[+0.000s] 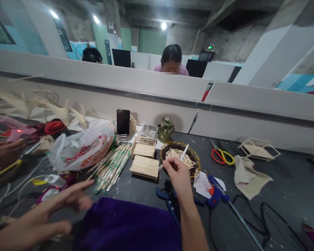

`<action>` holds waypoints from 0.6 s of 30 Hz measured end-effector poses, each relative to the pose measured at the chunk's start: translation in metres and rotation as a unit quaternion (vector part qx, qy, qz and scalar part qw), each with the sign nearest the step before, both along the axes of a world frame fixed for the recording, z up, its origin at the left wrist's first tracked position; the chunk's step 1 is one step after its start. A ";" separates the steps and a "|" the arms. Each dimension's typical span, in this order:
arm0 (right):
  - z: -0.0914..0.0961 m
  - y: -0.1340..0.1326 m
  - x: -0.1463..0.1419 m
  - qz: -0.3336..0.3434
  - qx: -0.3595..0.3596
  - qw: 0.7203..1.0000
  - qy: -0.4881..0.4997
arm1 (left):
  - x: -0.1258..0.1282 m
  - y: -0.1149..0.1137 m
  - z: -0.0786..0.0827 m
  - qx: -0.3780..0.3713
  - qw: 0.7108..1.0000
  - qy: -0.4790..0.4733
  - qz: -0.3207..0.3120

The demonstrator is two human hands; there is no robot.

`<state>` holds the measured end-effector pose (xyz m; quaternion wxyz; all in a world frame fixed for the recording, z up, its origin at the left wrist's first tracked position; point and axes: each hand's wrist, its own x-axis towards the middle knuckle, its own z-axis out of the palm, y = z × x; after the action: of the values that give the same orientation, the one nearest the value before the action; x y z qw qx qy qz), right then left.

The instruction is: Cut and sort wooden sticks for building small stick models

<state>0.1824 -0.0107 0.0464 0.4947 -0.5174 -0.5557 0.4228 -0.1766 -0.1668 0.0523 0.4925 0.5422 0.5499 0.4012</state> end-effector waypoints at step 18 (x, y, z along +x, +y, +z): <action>-0.007 0.023 -0.039 0.073 0.073 0.985 -0.139 | 0.166 0.156 -0.029 0.022 0.956 -0.291 -0.031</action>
<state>0.1429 0.0123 0.0395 0.4170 -0.4919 -0.6845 0.3401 -0.0109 -0.0112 0.0237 0.6316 0.4297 0.3570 0.5376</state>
